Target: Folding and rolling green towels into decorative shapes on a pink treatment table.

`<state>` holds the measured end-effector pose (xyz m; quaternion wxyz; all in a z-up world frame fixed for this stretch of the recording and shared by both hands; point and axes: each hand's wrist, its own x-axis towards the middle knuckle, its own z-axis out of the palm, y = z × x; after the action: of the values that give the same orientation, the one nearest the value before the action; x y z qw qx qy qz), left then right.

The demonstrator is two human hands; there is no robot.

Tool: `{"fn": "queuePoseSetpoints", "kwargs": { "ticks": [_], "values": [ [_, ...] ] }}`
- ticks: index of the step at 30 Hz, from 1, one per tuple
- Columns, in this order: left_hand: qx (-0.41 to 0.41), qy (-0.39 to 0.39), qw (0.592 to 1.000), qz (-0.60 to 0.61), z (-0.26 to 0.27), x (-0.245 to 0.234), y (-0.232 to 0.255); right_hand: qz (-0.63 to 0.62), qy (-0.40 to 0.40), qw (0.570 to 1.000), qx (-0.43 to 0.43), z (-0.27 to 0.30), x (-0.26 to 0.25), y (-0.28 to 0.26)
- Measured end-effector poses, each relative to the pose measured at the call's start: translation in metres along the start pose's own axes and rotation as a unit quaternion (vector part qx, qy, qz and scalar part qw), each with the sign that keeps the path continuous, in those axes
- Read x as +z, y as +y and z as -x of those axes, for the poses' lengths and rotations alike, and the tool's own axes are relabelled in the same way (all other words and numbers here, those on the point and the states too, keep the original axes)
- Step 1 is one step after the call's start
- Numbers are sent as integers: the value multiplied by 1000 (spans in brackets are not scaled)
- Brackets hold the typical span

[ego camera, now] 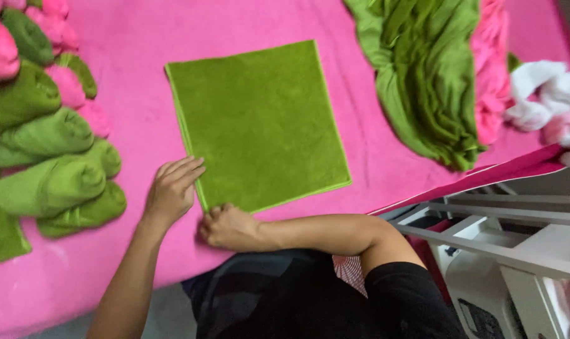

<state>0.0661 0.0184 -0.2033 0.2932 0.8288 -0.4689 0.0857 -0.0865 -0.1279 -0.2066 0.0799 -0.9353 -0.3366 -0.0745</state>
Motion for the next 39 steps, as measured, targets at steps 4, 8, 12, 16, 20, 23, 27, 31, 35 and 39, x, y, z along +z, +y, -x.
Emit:
{"fn": "queuePoseSetpoints", "kwargs": {
  "ticks": [4,8,12,16,20,23,27,31,35,39],
  "values": [
    [-69,3,997,37,-52,5,-28,20,34,999,3,-11,-9,5],
    [-91,22,995,41,-133,1,-47,36,19,998,39,-11,-13,2],
    [-127,12,990,54,-162,8,-88,51,24,997,61,-7,-64,12],
    [-172,15,978,119,-163,22,-118,-124,38,985,114,8,-115,56],
    [-186,32,968,163,-165,16,-124,-301,88,910,273,8,-204,143],
    [-185,37,967,169,-170,12,-129,-343,139,864,341,30,-205,241],
    [-161,47,973,159,-180,8,-127,-396,210,813,372,38,-178,354],
    [-164,32,978,126,-186,1,-127,-494,257,720,414,48,-143,420],
    [-182,27,977,107,-188,5,-139,-449,301,729,420,69,-98,467],
    [-186,19,977,102,-197,3,-142,-450,300,713,446,72,-95,458]
  ]
}}
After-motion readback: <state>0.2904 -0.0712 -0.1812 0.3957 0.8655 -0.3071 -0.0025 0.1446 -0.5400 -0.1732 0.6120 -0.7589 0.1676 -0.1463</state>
